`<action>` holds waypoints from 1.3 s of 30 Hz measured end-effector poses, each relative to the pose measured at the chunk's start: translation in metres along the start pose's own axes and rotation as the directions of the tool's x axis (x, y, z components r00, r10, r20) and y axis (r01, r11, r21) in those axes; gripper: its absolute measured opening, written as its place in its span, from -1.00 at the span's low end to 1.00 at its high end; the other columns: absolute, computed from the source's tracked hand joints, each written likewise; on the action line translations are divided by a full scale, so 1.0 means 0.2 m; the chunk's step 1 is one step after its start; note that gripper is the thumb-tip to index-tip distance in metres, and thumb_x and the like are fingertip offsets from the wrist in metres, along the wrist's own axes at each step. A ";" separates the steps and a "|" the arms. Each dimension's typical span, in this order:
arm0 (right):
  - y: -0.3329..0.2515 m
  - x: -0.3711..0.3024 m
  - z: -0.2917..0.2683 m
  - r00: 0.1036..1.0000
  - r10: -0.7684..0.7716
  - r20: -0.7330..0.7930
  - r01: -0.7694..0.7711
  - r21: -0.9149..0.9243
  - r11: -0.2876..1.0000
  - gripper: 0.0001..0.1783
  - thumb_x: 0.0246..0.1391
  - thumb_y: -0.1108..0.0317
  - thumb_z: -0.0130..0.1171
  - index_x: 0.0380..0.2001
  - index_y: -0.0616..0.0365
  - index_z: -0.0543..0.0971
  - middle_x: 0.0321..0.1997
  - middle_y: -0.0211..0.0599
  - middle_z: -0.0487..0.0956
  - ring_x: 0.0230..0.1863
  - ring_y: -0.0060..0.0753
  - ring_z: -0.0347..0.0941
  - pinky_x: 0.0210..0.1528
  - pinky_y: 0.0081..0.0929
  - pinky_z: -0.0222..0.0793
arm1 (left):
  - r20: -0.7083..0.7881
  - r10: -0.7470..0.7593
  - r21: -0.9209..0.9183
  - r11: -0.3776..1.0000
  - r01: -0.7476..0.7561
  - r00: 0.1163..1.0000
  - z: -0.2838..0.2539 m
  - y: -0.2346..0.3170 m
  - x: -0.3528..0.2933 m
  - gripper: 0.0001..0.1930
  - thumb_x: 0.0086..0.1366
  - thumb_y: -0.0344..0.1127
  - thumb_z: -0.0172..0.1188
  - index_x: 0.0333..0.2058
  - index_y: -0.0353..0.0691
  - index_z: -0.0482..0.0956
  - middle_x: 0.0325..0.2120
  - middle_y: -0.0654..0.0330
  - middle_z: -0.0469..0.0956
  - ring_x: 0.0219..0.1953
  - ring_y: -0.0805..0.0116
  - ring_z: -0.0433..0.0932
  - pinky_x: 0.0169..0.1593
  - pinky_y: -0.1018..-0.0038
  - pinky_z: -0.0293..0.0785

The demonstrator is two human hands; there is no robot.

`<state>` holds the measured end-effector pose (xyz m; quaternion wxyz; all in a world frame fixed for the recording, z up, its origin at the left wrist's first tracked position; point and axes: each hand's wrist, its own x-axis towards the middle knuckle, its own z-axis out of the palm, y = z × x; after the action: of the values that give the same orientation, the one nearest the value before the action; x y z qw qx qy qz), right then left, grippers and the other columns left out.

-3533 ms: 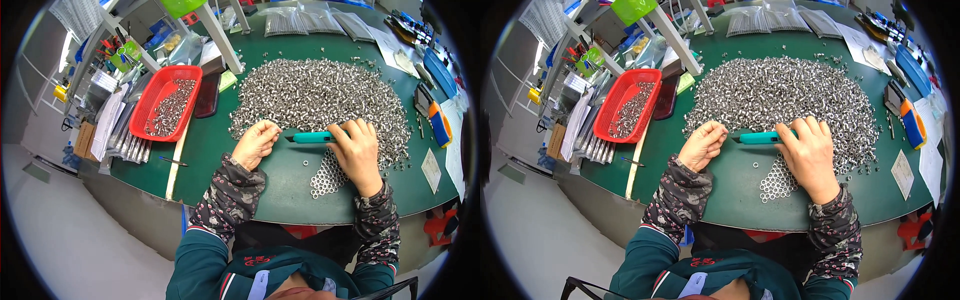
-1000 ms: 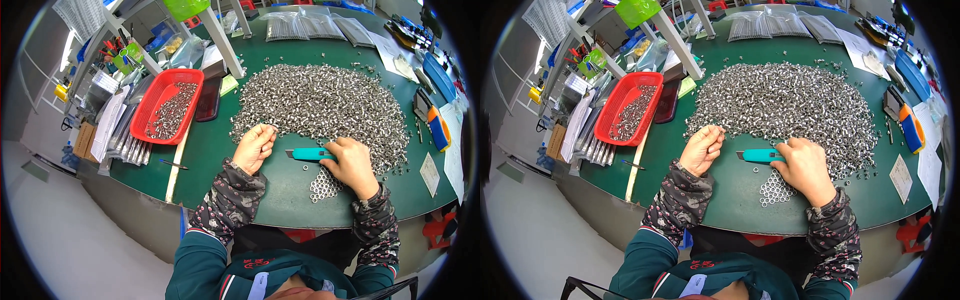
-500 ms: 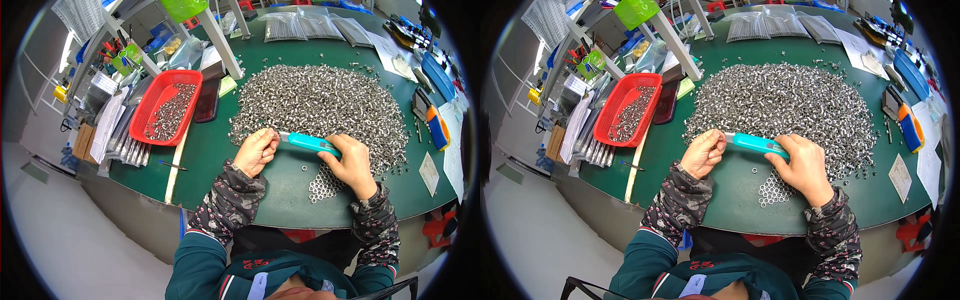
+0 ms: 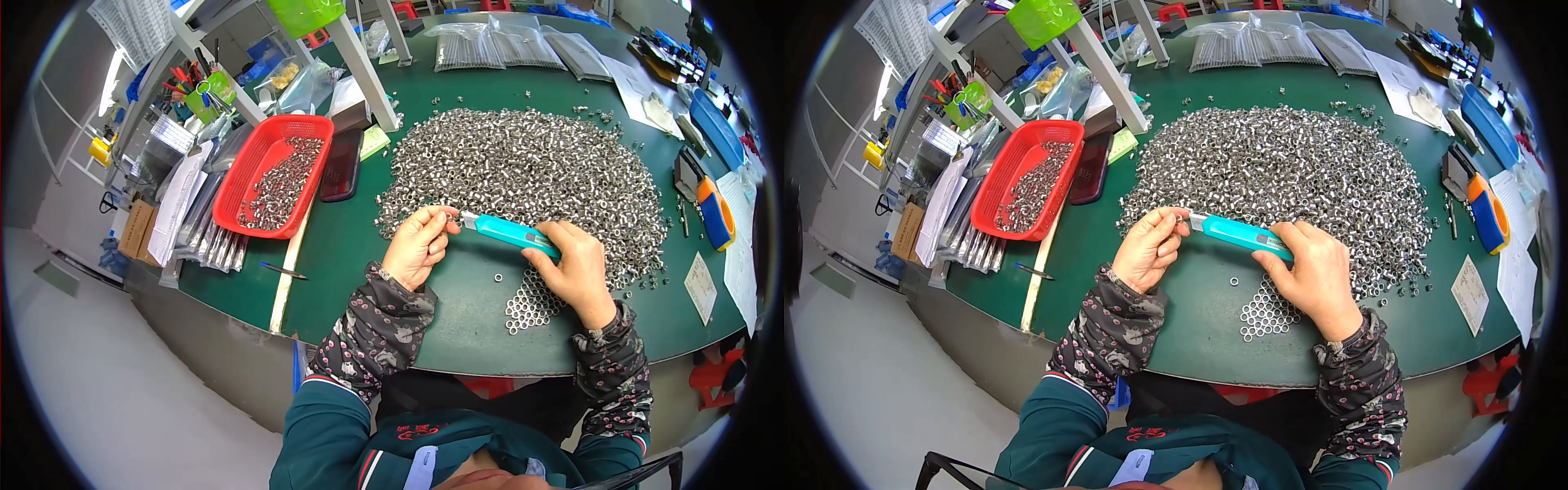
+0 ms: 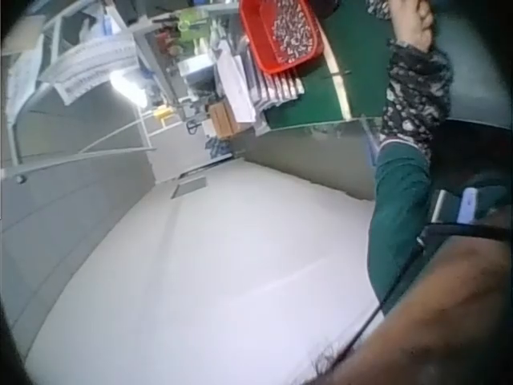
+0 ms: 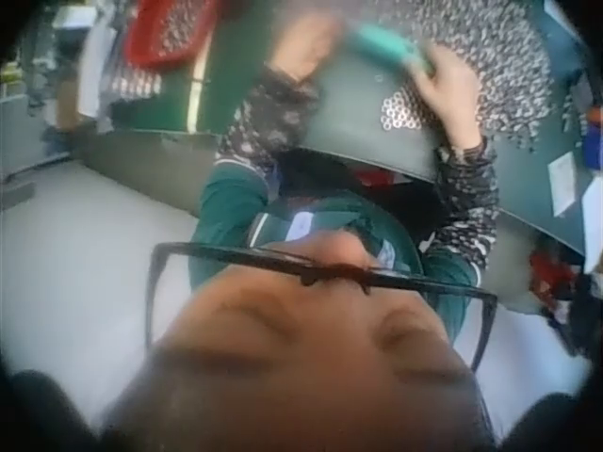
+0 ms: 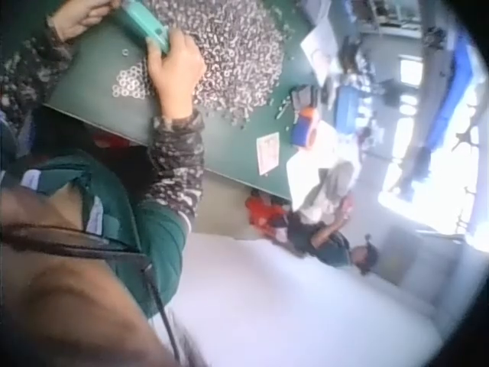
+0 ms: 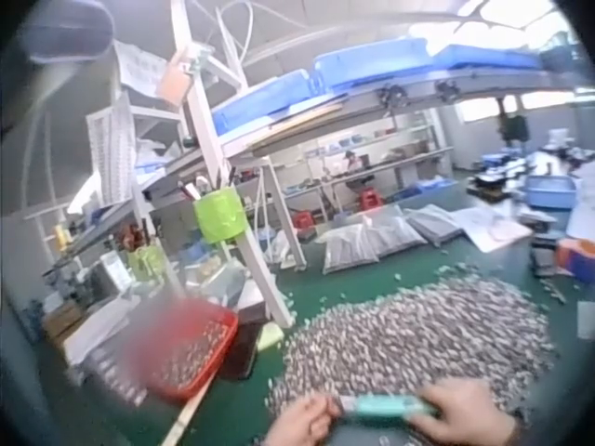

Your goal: Assembling or sorting small metal rings at a workbench using a hand tool.

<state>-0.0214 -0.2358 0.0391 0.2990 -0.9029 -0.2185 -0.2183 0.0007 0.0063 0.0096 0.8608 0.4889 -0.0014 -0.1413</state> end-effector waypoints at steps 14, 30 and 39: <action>0.00 0.00 0.00 0.996 0.029 0.087 -0.028 -0.010 1.000 -0.69 -0.21 0.16 0.24 -0.40 0.13 0.54 -0.60 -0.29 0.43 -0.55 -0.20 0.41 -0.51 -0.30 0.29 | 0.016 -0.009 0.001 1.000 0.009 1.000 0.02 -0.01 0.00 -0.86 0.29 -0.36 -0.04 -0.21 -0.27 0.38 -0.46 0.27 0.39 -0.70 0.73 0.13 -0.71 0.80 0.01; -0.01 0.00 0.00 0.984 0.064 0.167 -0.074 0.052 0.996 -0.67 -0.11 0.09 0.16 -0.44 0.15 0.54 -0.59 -0.20 0.49 -0.56 -0.12 0.45 -0.51 -0.25 0.31 | 0.019 0.040 0.053 0.998 -0.041 0.999 0.02 0.00 0.00 -0.93 0.27 -0.35 0.02 -0.33 -0.20 0.40 -0.51 0.27 0.42 -0.71 0.72 0.16 -0.72 0.80 0.00; -0.01 0.00 0.00 0.973 0.102 0.209 -0.121 0.085 0.989 -0.68 -0.08 0.10 0.14 -0.48 0.18 0.54 -0.62 -0.17 0.48 -0.57 -0.10 0.44 -0.51 -0.24 0.30 | -0.018 0.110 0.158 0.982 -0.106 0.994 0.03 -0.01 -0.01 -0.86 0.21 -0.40 0.09 -0.24 -0.26 0.43 -0.50 0.26 0.48 -0.73 0.75 0.15 -0.70 0.78 0.00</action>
<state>-0.0225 -0.2348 0.0397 0.3305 -0.9157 -0.2073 -0.0967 -0.0023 0.0013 0.0111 0.8260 0.5561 -0.0278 -0.0873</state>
